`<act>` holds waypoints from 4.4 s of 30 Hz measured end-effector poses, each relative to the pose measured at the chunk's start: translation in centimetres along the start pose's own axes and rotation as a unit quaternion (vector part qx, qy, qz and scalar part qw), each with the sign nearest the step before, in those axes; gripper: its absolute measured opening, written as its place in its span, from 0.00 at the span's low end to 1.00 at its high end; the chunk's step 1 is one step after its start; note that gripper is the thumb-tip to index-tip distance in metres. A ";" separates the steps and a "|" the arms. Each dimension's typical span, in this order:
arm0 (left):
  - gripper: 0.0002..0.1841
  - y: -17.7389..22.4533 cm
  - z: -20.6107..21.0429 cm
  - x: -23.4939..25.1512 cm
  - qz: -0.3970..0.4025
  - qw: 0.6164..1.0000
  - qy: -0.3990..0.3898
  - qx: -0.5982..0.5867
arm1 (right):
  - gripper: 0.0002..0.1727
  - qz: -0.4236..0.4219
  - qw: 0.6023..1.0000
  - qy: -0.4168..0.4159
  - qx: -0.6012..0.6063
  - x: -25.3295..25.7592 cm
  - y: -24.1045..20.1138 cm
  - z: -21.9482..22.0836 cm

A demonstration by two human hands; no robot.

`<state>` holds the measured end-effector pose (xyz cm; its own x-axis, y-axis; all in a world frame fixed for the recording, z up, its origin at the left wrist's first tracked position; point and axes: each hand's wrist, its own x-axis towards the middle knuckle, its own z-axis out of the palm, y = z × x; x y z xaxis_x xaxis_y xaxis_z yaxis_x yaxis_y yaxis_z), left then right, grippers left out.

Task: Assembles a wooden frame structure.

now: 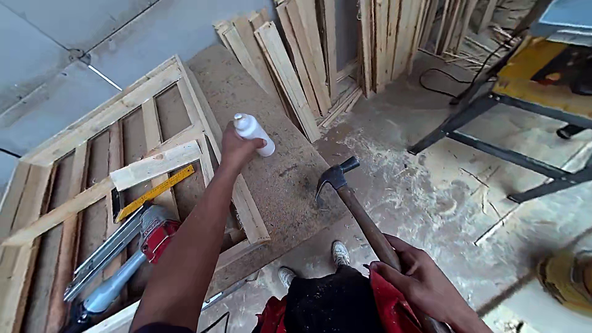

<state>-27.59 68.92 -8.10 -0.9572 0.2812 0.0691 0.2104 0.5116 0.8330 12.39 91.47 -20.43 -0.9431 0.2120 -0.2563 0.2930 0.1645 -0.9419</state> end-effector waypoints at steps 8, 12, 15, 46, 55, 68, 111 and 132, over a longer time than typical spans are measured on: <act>0.29 6.6 -2.2 -9.2 0.124 0.960 0.107 0.226 | 0.35 -0.019 0.999 -0.044 0.021 3.7 -3.2 -1.4; 0.06 4.7 -0.7 -19.5 0.293 0.916 0.084 0.259 | 0.37 -0.113 0.988 -0.106 -0.015 6.6 -7.6 -0.8; 0.18 0.6 1.4 -22.1 0.083 0.995 0.052 -0.009 | 0.37 -0.201 0.965 -0.168 -0.016 8.3 -12.0 2.0; 0.09 -17.7 -12.6 -32.8 0.052 0.936 0.257 -0.237 | 0.63 -0.242 0.954 0.176 0.035 40.4 -15.3 21.7; 0.11 -17.2 -12.1 -31.9 0.075 0.931 0.262 -0.241 | 0.63 -0.190 0.957 0.111 -0.190 39.4 -16.3 19.0; 0.15 -17.1 -12.5 -30.2 0.096 0.932 0.261 -0.234 | 0.57 -0.223 0.724 -0.151 -0.635 23.5 -31.3 28.0; 0.35 9.4 2.9 -28.0 0.087 0.969 0.152 0.174 | 0.46 -0.199 0.966 -0.080 -0.144 13.3 -1.3 2.8; 0.30 4.8 10.9 -27.6 0.024 0.942 0.044 0.331 | 0.59 -0.158 0.987 -0.015 -0.036 13.7 -1.3 3.6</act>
<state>2.03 72.44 -11.94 -0.9498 0.2643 0.1675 0.3048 0.9024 0.3046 -1.44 90.72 -23.48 -0.9931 0.1098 0.0411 -0.0079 0.2869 -0.9579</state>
